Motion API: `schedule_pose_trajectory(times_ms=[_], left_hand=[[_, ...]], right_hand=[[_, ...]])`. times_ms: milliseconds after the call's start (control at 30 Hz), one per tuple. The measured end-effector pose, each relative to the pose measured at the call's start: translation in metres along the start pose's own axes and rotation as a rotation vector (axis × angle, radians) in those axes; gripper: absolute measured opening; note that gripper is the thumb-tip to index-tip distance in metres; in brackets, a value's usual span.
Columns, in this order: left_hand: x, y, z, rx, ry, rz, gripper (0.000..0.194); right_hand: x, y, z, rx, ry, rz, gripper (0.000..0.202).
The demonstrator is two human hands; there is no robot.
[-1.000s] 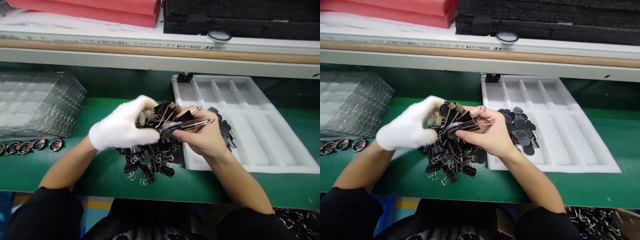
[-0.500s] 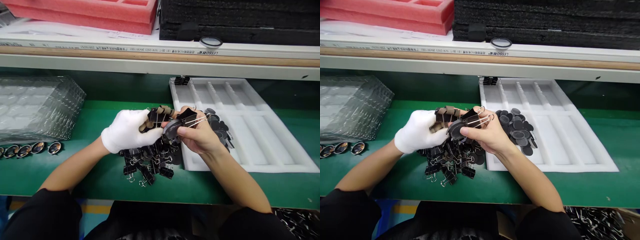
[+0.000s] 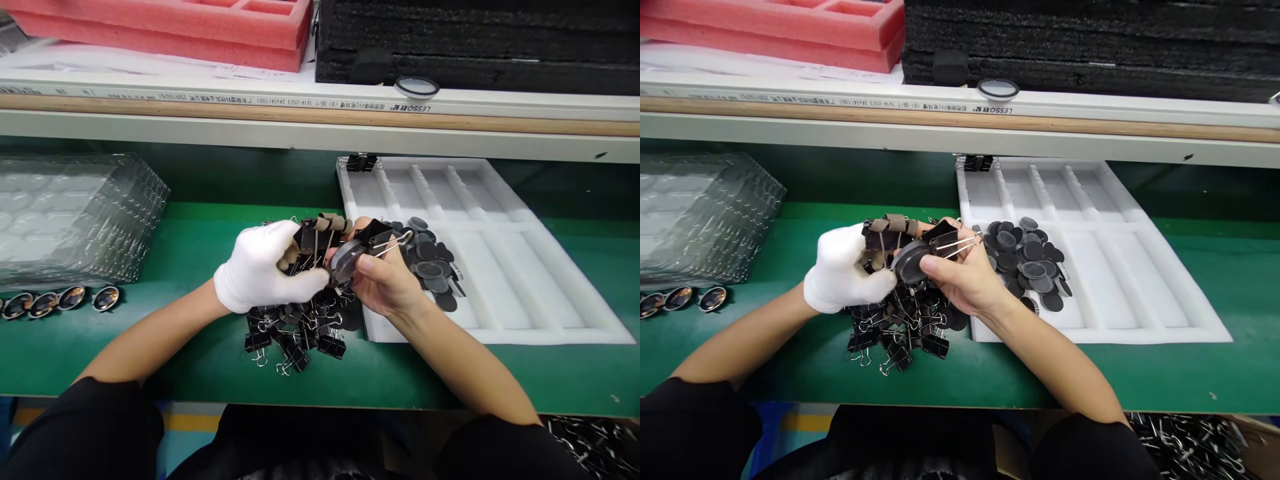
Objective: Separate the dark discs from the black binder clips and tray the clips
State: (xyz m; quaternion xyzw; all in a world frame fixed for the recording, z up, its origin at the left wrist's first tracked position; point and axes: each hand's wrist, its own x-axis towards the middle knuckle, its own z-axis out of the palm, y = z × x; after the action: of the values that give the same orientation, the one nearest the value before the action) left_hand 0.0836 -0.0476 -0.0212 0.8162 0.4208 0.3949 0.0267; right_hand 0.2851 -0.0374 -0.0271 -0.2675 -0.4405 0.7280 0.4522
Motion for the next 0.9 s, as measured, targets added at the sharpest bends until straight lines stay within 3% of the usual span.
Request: schedule_pose_trajectory(times_ms=[133,333,400,567,700,900], left_hand=[[0.005,0.001,-0.005,0.096,0.066,0.023,0.020],[0.008,-0.003,-0.014,0.099,-0.140,0.010,0.046],[0.006,-0.002,-0.010,0.050,-0.204,0.026,0.050],[-0.001,0.002,-0.002,-0.082,-0.280,0.062,0.049],[-0.003,0.003,-0.009,-0.111,-0.356,0.059,0.049],[-0.003,0.007,-0.015,-0.074,-0.378,0.045,0.049]], right_hand=[[0.000,-0.009,-0.006,-0.057,-0.013,0.002,0.055],[-0.003,-0.057,-0.028,-0.297,0.247,-0.252,0.049],[-0.004,-0.065,-0.033,-0.369,0.259,-0.266,0.051],[-0.005,-0.063,-0.035,-0.480,0.147,-0.134,0.059],[-0.001,-0.057,-0.036,-0.493,0.118,-0.122,0.060],[0.003,-0.049,-0.047,-0.454,0.074,-0.079,0.064]])
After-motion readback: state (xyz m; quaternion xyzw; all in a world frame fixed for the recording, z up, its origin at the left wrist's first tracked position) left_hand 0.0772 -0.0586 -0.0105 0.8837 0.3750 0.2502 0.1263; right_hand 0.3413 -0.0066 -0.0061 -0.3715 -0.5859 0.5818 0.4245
